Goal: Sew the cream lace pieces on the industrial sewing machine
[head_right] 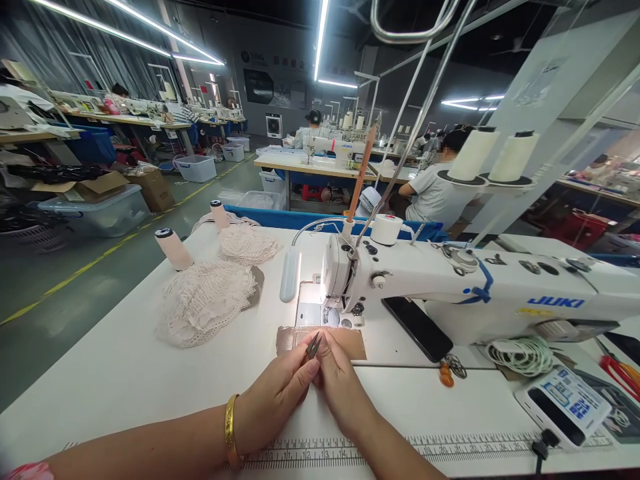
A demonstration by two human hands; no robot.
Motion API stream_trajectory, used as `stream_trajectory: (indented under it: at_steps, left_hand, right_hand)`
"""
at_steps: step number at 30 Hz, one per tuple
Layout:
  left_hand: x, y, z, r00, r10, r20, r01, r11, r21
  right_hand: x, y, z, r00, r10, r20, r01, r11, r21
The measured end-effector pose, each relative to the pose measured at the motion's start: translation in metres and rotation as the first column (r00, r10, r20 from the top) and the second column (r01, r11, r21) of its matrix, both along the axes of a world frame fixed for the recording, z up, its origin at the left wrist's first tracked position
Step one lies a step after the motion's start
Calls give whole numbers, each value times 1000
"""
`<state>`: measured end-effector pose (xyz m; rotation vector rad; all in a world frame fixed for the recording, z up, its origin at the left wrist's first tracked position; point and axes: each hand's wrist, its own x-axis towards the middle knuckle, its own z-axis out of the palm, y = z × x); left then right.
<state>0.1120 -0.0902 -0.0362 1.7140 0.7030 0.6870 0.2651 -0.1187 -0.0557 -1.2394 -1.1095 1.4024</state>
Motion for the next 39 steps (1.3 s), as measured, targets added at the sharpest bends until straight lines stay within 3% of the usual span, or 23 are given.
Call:
stream_trajectory:
  at_steps: [7,14,39]
  left_hand:
    - [-1,0,-7,999,8,-39,-8,1000,-2]
    - [-2,2,-1,1000,2,-30,-2,1000,-14]
    - [-1,3,-4,1000,9,-8,-9,1000,-27]
  right_hand:
    - [1,0,4,998,47,-48,-47,999,-1]
    - [0,1,4,993,84,-80,-83,996,19]
    - [1,1,4,998,40,-55,-39,999,9]
